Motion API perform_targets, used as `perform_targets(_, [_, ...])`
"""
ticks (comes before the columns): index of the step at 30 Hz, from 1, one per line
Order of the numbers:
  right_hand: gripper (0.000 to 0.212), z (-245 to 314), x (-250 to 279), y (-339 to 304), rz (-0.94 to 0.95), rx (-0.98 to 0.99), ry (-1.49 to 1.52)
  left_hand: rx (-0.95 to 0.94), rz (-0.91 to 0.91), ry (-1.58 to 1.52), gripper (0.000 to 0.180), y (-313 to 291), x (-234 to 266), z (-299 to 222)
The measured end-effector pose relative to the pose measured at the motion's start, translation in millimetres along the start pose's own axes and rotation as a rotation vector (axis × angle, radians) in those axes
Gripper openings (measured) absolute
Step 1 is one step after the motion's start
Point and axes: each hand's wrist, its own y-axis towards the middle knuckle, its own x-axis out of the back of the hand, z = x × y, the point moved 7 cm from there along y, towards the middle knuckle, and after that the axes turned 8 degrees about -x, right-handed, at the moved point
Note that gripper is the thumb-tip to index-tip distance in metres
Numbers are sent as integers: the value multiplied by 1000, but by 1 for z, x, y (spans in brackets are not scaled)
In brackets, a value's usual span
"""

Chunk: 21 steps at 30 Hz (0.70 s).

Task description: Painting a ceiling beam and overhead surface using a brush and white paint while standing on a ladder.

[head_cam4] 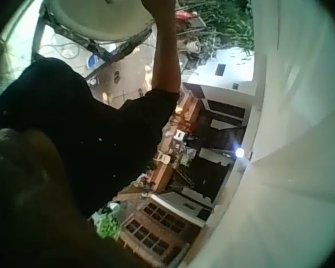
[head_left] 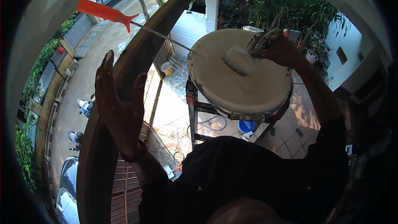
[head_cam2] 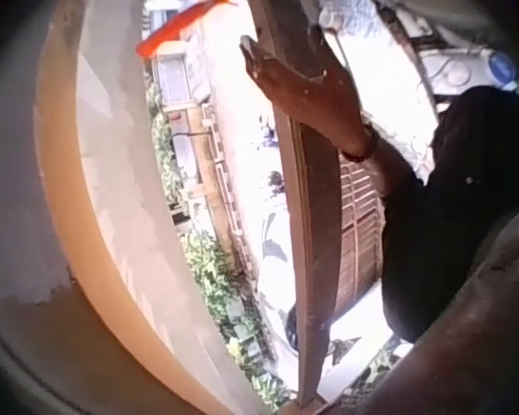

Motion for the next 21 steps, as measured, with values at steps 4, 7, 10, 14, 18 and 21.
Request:
perform_targets(4, [22,8,-49,3,300,78,-21,-142,103,-373,61,-4,-34,-70])
perform_targets(7, [31,-1,-87,5,449,66,58,-169,164,-473,60,-9,-44,-94])
perform_targets(10, [34,0,-98,-5,542,6,-59,-121,150,-591,58,-18,-58,-100])
perform_targets(14, [30,13,-78,-6,414,123,-86,-64,165,-694,51,-26,-63,-100])
perform_targets(18, [22,36,-32,-13,259,52,142,-48,158,-680,52,-32,-65,-92])
perform_targets(21, [22,26,-19,-30,165,-21,246,-72,156,-686,51,-29,-62,-92])
